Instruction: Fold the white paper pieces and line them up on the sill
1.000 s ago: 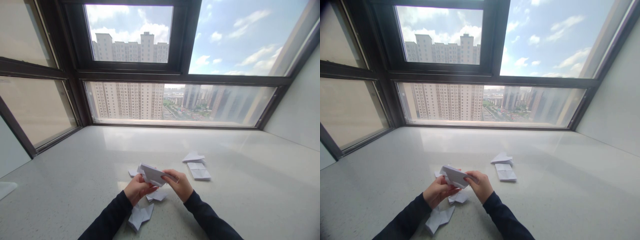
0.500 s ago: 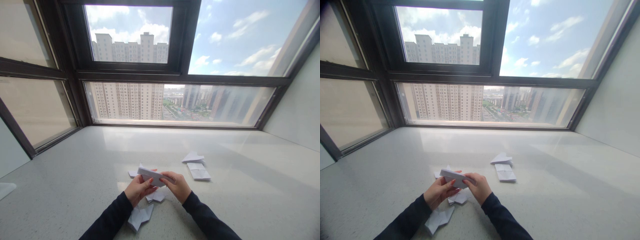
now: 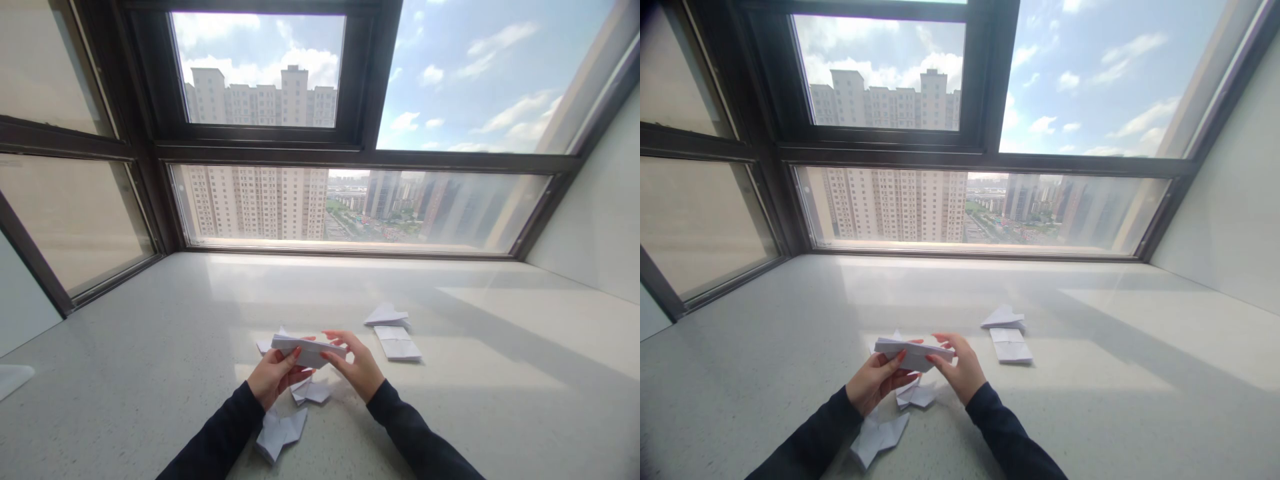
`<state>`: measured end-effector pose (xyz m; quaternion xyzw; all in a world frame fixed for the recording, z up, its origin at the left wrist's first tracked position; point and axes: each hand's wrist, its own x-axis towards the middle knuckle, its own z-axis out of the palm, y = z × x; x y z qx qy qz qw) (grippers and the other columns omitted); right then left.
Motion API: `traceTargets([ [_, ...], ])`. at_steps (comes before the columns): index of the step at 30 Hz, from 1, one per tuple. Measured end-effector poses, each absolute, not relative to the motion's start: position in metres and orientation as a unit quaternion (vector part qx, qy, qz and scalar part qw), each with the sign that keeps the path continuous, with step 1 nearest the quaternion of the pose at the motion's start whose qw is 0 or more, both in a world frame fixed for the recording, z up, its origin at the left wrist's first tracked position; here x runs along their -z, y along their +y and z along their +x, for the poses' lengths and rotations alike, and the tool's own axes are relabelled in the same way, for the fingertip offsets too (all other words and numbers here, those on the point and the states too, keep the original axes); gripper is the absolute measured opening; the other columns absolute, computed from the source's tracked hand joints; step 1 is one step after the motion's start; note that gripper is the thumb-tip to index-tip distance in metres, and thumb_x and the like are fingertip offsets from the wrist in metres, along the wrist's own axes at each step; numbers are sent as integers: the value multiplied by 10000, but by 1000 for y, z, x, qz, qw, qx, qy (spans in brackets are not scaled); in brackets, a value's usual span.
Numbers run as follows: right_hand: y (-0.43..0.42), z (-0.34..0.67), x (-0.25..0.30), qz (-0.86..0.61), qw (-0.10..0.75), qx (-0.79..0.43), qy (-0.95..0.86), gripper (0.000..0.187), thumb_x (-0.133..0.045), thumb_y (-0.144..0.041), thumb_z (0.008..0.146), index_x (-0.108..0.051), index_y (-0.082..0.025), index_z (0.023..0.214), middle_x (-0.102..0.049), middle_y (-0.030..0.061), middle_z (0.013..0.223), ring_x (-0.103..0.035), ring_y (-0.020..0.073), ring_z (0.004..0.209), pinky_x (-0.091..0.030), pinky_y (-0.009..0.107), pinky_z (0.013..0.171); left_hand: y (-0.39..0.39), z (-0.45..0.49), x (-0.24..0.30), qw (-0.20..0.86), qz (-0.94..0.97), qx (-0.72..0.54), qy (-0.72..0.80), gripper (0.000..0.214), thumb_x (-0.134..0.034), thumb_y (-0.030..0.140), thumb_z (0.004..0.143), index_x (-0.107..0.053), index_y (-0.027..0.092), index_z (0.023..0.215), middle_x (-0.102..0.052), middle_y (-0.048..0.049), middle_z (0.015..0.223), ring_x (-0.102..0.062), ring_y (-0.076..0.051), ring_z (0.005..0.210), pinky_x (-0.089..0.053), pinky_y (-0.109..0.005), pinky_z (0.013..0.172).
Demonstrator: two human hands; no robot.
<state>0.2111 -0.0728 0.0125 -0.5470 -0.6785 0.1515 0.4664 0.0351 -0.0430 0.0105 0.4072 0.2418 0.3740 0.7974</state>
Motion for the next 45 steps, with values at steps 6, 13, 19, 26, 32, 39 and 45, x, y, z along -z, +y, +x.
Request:
traceTargets([
  [6,-71,220,-14,-551,455,-130,-687,179,-526,-339,729,-625,-190,720,-657,51,701,-585,187,676,-452,286,618,-42,35,-15,702,494,-430,281,341,-680,291,604,-629,136,904,-635,-92,961,-557,-236,905,-424,-334,793],
  [13,-66,236,-13,-571,374,1,-730,192,-481,-289,763,-640,-186,737,-650,65,692,-553,193,660,-418,299,630,-31,25,-18,508,626,-484,340,160,-649,228,627,-655,180,779,-669,-45,827,-586,-187,790,-426,-266,737],
  [19,-59,237,-3,-604,316,-16,-732,159,-500,-240,716,-652,-208,682,-638,38,614,-548,183,602,-401,273,569,-30,28,-8,442,676,-459,370,102,-622,244,640,-678,195,710,-659,-31,672,-572,-190,653,-413,-278,662],
  [26,-61,237,-5,-599,328,-67,-727,165,-496,-229,713,-654,-200,676,-661,50,665,-580,197,636,-427,281,574,-29,29,-6,408,716,-450,343,96,-621,238,644,-694,234,706,-670,-66,764,-567,-249,747,-391,-328,754],
  [32,-65,238,-17,-592,380,-168,-691,183,-518,-299,719,-644,-170,691,-655,39,584,-600,167,536,-450,240,478,-31,29,-10,374,731,-462,336,104,-616,237,660,-691,257,729,-675,-42,792,-584,-222,763,-407,-282,741],
  [39,-93,301,-40,-605,422,-345,-580,226,-625,-356,595,-625,-131,617,-581,12,442,-541,136,414,-437,241,415,-33,24,-12,397,711,-457,358,210,-556,285,714,-634,203,890,-675,-43,762,-616,-190,712,-456,-254,664],
  [45,-124,370,-23,-719,289,-352,-526,242,-633,-356,557,-604,-116,557,-560,14,373,-526,127,365,-419,216,378,-29,24,-7,339,750,-431,368,241,-465,352,756,-618,179,824,-647,-7,615,-606,-147,590,-475,-235,583],
])
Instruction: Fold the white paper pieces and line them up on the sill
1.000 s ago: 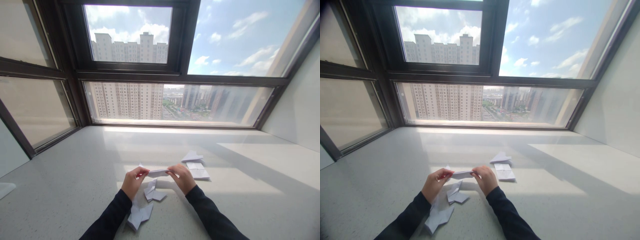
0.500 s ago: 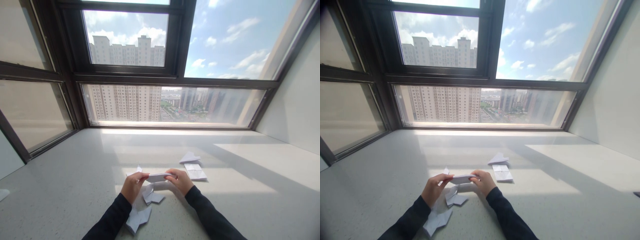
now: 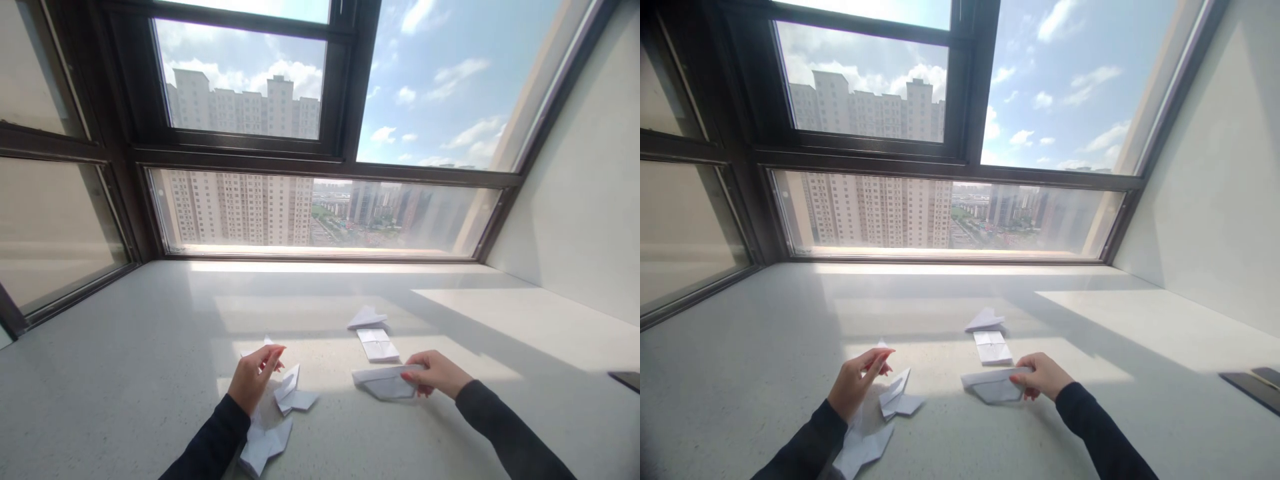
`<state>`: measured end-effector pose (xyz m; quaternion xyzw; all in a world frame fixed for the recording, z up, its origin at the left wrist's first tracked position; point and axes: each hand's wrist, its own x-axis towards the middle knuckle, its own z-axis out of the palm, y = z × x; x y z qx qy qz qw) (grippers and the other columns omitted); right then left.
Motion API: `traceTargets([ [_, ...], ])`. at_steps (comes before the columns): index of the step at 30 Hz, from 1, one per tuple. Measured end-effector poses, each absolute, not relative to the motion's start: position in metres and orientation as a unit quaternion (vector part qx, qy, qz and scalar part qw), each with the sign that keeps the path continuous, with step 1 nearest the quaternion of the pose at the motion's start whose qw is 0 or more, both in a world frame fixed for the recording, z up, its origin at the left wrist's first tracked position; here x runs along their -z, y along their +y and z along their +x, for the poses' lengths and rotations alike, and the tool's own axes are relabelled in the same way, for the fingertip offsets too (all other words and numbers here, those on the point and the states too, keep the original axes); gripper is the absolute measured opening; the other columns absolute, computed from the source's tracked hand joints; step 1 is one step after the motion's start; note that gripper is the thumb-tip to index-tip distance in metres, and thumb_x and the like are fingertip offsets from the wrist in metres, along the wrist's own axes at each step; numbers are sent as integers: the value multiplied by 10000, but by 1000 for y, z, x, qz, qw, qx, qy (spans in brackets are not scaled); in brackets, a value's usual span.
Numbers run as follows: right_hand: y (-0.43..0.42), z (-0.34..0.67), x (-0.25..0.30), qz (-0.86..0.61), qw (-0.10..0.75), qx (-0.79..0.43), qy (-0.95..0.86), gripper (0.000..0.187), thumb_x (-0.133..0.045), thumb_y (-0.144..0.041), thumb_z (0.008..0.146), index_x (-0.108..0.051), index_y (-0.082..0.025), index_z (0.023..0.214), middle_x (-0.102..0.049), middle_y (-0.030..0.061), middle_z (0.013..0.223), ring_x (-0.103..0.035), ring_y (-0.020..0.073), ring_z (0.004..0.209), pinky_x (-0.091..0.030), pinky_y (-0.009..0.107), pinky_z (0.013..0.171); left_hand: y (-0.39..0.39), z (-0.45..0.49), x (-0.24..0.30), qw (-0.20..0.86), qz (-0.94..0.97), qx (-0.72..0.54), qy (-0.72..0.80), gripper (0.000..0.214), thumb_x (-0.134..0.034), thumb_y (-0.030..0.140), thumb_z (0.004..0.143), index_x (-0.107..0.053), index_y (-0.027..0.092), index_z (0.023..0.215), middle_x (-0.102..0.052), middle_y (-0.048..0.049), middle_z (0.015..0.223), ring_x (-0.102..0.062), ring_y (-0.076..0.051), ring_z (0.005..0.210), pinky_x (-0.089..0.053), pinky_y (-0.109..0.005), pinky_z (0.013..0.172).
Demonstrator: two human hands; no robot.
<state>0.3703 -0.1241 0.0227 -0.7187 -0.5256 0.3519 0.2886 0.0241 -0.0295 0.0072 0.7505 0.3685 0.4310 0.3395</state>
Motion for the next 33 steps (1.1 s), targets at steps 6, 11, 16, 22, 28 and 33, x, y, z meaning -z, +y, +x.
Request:
traceTargets([
  [6,-122,379,-15,-794,203,-244,-518,78,-552,-206,582,-558,-144,535,-550,-6,363,-553,134,379,-413,192,378,-32,24,-10,297,774,-417,373,302,-415,386,771,-610,162,822,-628,-7,579,-590,-133,549,-475,-223,549],
  [11,-114,375,-18,-800,186,-220,-526,45,-521,-162,578,-549,-155,544,-550,-17,362,-564,145,394,-422,196,392,-30,22,-10,296,761,-425,391,316,-399,397,775,-609,163,805,-613,-2,554,-589,-129,538,-474,-211,529],
  [16,-110,369,-24,-805,159,-196,-538,67,-502,-122,563,-537,-155,516,-549,-9,363,-562,154,390,-417,206,384,-25,21,-7,303,762,-424,384,320,-414,403,762,-615,154,778,-606,-3,519,-576,-126,495,-458,-200,477],
  [22,-110,364,-27,-810,132,-171,-545,74,-492,-127,581,-534,-153,525,-552,-2,380,-560,153,392,-409,206,377,-27,21,-7,305,754,-434,387,310,-415,394,769,-615,158,787,-608,-3,533,-576,-122,510,-460,-202,494],
  [28,-108,369,-20,-810,104,-129,-563,58,-497,-136,593,-541,-158,562,-562,0,452,-560,148,418,-400,209,401,-23,22,0,341,740,-443,375,346,-421,413,764,-632,144,817,-588,2,482,-552,-119,459,-448,-203,447],
  [33,-107,376,-14,-803,94,-41,-587,87,-574,-165,539,-515,-183,601,-590,31,685,-569,195,684,-411,265,624,-19,21,3,358,725,-454,375,362,-422,422,763,-632,137,832,-580,1,471,-541,-117,449,-448,-209,452],
])
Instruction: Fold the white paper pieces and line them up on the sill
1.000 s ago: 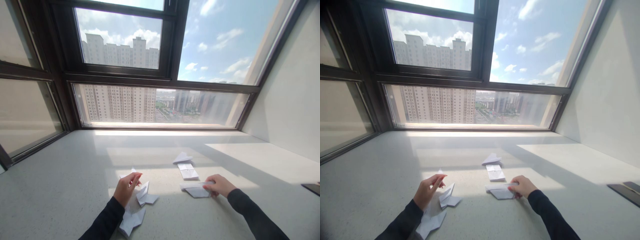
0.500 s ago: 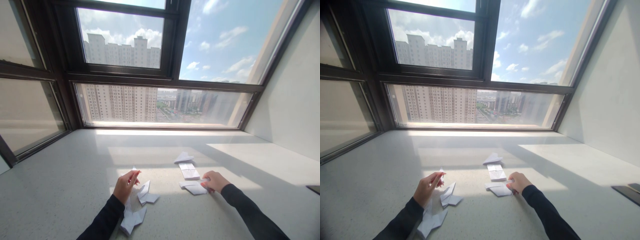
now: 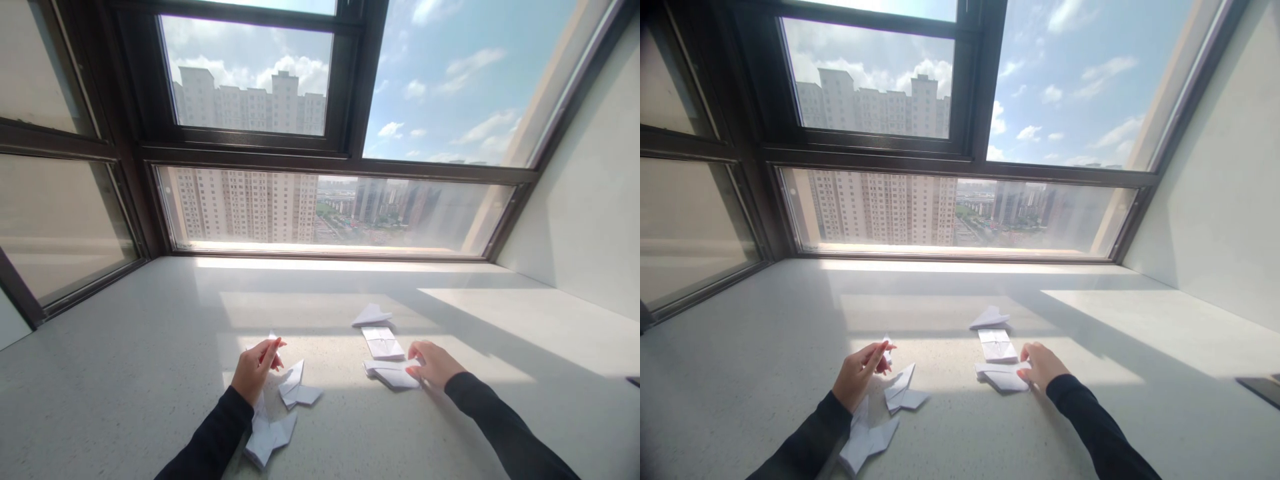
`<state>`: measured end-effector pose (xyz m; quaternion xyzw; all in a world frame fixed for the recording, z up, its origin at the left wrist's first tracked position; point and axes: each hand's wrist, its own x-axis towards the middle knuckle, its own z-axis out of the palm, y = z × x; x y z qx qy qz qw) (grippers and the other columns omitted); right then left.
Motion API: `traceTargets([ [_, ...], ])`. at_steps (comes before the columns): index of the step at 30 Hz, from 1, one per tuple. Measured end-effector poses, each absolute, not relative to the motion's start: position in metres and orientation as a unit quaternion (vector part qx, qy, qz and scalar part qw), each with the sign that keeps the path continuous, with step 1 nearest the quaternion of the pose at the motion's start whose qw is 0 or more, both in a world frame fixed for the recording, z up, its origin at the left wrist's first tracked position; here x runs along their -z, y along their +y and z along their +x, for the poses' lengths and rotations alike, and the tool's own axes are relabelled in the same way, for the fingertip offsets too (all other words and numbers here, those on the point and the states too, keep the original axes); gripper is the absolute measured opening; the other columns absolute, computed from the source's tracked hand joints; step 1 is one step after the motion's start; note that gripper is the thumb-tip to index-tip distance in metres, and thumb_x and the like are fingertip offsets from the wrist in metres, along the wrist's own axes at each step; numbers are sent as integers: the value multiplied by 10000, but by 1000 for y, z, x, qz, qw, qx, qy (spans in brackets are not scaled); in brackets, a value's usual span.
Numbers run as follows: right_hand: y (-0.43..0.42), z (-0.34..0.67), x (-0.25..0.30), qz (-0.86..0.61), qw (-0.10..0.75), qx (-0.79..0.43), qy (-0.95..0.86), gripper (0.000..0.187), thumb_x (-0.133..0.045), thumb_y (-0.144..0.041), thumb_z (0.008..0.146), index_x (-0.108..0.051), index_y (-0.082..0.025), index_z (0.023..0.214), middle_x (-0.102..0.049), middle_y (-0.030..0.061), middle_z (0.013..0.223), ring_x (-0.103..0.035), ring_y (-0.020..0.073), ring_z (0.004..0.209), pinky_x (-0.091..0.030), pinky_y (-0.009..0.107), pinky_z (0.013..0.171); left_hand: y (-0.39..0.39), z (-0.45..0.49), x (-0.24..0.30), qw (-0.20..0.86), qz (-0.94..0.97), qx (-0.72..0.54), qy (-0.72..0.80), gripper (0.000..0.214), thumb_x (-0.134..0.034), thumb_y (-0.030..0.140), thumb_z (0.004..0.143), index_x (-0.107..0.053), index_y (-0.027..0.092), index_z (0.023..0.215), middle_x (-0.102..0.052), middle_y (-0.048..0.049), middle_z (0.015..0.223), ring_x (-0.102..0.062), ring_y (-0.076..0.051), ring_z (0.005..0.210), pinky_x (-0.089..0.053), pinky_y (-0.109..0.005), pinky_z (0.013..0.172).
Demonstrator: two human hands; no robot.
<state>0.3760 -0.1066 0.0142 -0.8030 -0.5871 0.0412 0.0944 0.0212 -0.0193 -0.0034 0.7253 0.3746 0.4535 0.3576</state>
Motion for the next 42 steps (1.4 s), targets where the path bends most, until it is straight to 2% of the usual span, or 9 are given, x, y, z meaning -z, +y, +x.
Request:
traceTargets([
  [9,-111,386,-15,-819,88,25,-566,174,-582,-249,561,-479,-199,692,-575,51,801,-551,250,776,-400,308,589,-24,20,-6,358,700,-472,398,381,-404,444,762,-624,135,791,-566,2,478,-534,-123,460,-439,-220,474],
  [14,-115,368,-45,-794,168,85,-577,183,-587,-282,611,-489,-176,724,-579,81,803,-550,249,775,-418,337,635,-23,15,-13,303,687,-488,444,368,-377,444,773,-605,156,803,-571,-3,536,-557,-139,537,-450,-236,529],
  [18,-107,304,-56,-675,248,21,-694,93,-497,-244,725,-524,-174,780,-588,68,786,-546,203,752,-429,328,684,-17,13,-10,255,699,-468,476,313,-384,398,772,-576,162,846,-608,-37,671,-577,-168,640,-457,-280,586],
  [24,-75,207,-20,-605,246,-65,-754,94,-535,-195,713,-552,-155,796,-570,44,722,-531,166,638,-449,299,614,-20,14,-3,163,763,-378,498,261,-558,308,643,-596,184,870,-619,-82,915,-547,-252,850,-393,-396,759],
  [27,-69,189,1,-597,261,-82,-754,137,-515,-187,727,-555,-135,847,-548,37,680,-511,152,584,-450,294,594,-20,14,2,122,791,-305,516,331,-555,245,636,-562,194,963,-601,-79,1012,-534,-245,925,-379,-382,793],
  [31,-74,184,13,-571,339,-78,-744,207,-532,-249,719,-561,-145,896,-532,42,700,-505,170,644,-447,313,625,-15,13,7,96,806,-300,502,262,-475,229,716,-577,169,950,-632,-92,958,-562,-221,899,-403,-338,783],
  [34,-78,183,8,-558,404,-143,-711,257,-476,-367,759,-573,-162,880,-538,34,685,-499,146,595,-442,282,573,-13,13,6,102,820,-320,464,270,-382,254,791,-599,156,919,-653,-97,902,-586,-204,849,-423,-311,770],
  [37,-77,181,3,-552,447,-300,-637,380,-386,-484,777,-583,-160,807,-550,14,619,-503,113,504,-413,224,451,-17,14,-1,111,833,-350,414,297,-339,252,823,-608,167,913,-660,-81,888,-591,-189,838,-427,-307,785],
  [42,-70,179,4,-501,497,-472,-528,494,-391,-599,703,-550,-134,658,-552,-2,529,-443,67,344,-292,168,293,-33,23,-13,96,886,-366,268,266,-411,240,813,-569,248,1027,-599,-49,1062,-497,-198,1029,-382,-355,874],
])
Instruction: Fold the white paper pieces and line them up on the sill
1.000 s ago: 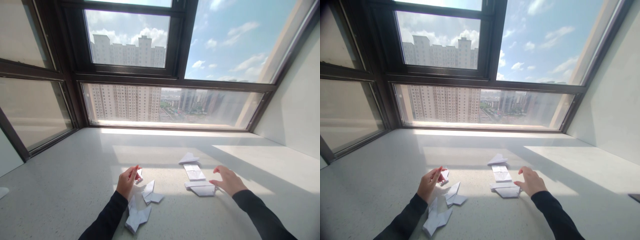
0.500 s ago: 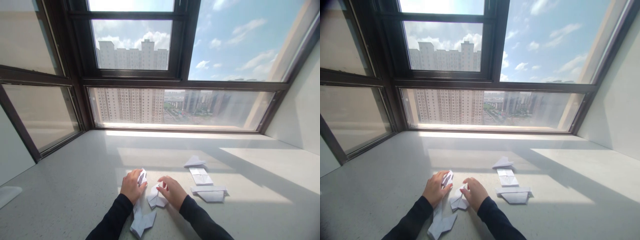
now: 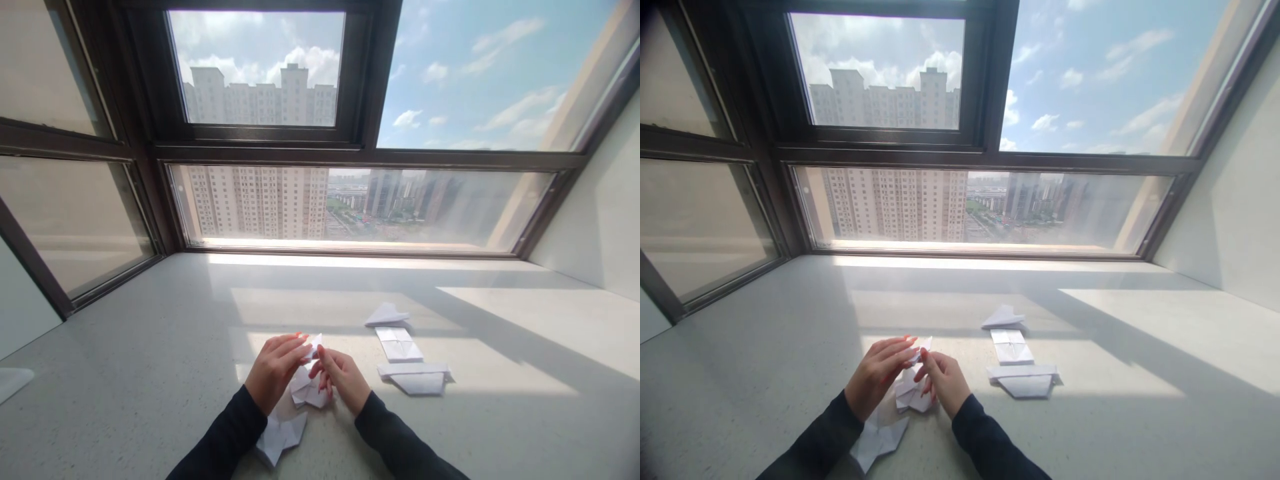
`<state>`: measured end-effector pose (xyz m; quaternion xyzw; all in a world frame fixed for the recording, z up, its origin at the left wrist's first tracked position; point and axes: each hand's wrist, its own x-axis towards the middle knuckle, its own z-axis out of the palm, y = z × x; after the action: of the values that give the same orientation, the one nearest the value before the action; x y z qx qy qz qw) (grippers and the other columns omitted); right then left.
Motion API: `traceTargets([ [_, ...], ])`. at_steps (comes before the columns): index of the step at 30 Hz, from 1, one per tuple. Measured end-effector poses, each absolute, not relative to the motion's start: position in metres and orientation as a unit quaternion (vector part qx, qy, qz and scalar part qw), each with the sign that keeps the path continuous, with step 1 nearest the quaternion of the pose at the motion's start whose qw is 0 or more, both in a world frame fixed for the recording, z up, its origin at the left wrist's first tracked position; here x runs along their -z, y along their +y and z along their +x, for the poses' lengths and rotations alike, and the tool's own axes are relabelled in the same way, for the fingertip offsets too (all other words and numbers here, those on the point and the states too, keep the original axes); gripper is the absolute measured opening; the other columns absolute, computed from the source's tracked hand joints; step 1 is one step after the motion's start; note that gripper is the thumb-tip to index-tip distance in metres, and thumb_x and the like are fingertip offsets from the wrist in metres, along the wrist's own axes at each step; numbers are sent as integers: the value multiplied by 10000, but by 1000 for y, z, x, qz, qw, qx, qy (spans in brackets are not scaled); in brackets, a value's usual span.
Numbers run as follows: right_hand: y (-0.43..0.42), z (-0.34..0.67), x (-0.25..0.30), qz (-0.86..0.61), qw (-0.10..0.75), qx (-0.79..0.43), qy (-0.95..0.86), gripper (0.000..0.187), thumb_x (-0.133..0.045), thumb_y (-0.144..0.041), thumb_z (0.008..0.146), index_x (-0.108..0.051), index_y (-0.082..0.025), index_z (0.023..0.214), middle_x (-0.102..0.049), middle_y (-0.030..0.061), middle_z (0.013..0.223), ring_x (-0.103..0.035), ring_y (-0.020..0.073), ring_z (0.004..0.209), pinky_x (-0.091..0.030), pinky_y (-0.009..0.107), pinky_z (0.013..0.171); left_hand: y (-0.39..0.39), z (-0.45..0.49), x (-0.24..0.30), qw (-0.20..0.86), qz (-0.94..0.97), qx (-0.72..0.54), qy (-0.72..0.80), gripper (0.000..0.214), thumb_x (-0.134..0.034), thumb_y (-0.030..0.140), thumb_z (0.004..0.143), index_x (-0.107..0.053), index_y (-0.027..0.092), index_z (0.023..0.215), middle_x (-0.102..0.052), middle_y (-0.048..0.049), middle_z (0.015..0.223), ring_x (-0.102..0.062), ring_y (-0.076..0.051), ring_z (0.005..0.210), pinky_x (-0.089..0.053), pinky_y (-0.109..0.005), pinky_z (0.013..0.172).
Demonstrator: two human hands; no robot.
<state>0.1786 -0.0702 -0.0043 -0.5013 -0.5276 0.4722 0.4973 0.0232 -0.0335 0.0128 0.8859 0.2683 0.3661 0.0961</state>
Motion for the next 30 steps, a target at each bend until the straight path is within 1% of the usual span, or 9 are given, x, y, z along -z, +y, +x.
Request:
traceTargets([
  [4,-69,183,3,-485,552,-482,-478,425,-528,-568,628,-513,-148,564,-459,-55,371,-382,56,305,-274,167,297,-41,29,-13,132,879,-381,254,324,-492,295,770,-520,267,1092,-509,-70,1179,-417,-233,1111,-342,-407,914],
  [8,-70,184,0,-493,575,-463,-461,416,-544,-554,623,-500,-148,541,-426,-63,347,-350,50,296,-253,172,302,-42,32,-11,313,763,-466,320,561,-533,359,726,-332,216,1230,-340,-136,1300,-353,-266,1159,-341,-424,909],
  [12,-74,180,-4,-515,507,-420,-549,404,-490,-533,685,-562,-139,634,-501,-20,460,-448,93,387,-313,195,343,-45,36,-13,542,662,-442,268,648,-463,327,780,-106,186,1302,-612,-87,928,-593,-192,833,-461,-358,755],
  [14,-77,179,-5,-531,473,-325,-624,373,-480,-508,710,-585,-150,724,-570,24,612,-519,138,534,-395,234,442,-45,37,-15,564,643,-441,273,655,-450,313,785,-76,181,1307,-615,-5,696,-607,-148,654,-486,-323,674],
  [17,-82,181,-5,-536,420,-144,-718,417,-553,-496,662,-560,-164,913,-586,77,846,-518,203,777,-428,329,679,-41,34,-17,531,620,-476,328,673,-450,298,777,-49,198,1309,-570,40,595,-590,-121,546,-498,-274,580],
  [21,-85,184,-3,-544,292,-49,-785,639,-619,-555,544,-506,-163,1034,-549,115,979,-467,257,882,-385,393,759,-35,29,-15,521,579,-515,359,589,-439,283,765,-156,209,1276,-604,-11,721,-630,-157,637,-517,-282,591],
  [25,-85,186,-4,-530,197,-37,-824,426,-625,-455,590,-562,-194,921,-575,79,927,-466,244,866,-366,377,754,-31,27,-10,524,576,-501,378,337,-442,282,726,-461,165,1041,-624,-54,839,-626,-194,780,-514,-308,669],
  [27,-83,187,-3,-529,197,-34,-824,304,-615,-334,620,-568,-193,885,-588,59,892,-475,226,855,-366,348,745,-29,28,-8,522,582,-492,382,274,-439,269,714,-515,144,944,-631,-65,859,-611,-204,836,-497,-327,722],
  [30,-79,189,0,-526,205,-26,-825,190,-536,-147,647,-576,-181,829,-604,43,821,-498,204,821,-378,308,720,-27,28,-5,525,571,-499,387,293,-421,229,711,-497,135,978,-608,-90,954,-604,-210,862,-486,-344,741],
])
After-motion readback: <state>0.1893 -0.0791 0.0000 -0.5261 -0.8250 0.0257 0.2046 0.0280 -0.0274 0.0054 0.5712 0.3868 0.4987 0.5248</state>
